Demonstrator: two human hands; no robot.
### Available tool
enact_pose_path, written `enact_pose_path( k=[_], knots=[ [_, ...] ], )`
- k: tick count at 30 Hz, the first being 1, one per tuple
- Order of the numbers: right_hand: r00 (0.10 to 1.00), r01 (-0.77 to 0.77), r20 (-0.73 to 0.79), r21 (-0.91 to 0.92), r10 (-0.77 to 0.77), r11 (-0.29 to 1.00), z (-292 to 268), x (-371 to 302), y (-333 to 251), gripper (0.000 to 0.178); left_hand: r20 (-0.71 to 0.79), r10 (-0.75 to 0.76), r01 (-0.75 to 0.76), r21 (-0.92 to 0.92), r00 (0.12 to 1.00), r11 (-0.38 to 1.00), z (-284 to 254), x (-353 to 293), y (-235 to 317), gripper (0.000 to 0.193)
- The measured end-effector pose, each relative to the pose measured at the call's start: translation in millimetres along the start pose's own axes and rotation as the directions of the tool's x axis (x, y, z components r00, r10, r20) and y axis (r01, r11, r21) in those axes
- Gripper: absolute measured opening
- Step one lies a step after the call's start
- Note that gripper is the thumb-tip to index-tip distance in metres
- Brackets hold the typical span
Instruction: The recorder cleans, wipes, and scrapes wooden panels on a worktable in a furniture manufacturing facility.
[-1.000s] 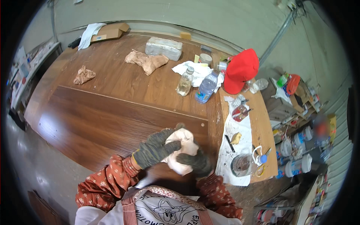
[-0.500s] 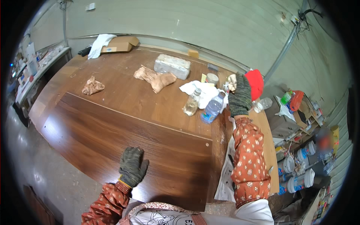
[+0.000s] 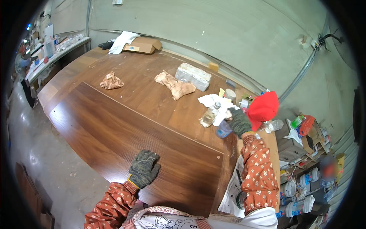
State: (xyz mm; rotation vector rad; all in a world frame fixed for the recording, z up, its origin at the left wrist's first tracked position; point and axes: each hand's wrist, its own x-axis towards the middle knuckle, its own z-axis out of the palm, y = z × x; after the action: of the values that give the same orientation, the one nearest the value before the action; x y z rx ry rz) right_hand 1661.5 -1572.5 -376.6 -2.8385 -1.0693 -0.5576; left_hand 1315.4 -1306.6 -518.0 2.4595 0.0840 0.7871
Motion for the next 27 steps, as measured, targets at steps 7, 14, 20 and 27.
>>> enact_pose_path(
  k=[7,14,20,27],
  knots=[
    [0.948,0.258,-0.252,0.255,-0.194,0.932,-83.2,-60.7,-115.3,0.04,0.092,-0.143,0.161,-0.244,0.986,0.956,-12.9,11.9,16.2,0.062],
    [0.959,-0.173,0.088,0.936,0.27,0.308,-99.2,-179.5,-198.3,0.033,-0.16,0.438,-0.404,0.206,0.885,0.891,-45.5,62.9,69.4,0.061],
    [0.85,-0.237,0.135,0.961,0.509,0.142,-37.3,-237.2,-226.2,0.034,0.155,0.734,-0.745,0.244,0.662,0.621,-59.5,78.0,64.6,0.044],
    [0.857,-0.145,0.169,0.986,0.488,-0.087,-23.9,-248.6,-251.8,0.038,0.401,0.793,-0.888,0.228,0.458,0.398,-75.2,100.4,93.9,0.041]
  ],
)
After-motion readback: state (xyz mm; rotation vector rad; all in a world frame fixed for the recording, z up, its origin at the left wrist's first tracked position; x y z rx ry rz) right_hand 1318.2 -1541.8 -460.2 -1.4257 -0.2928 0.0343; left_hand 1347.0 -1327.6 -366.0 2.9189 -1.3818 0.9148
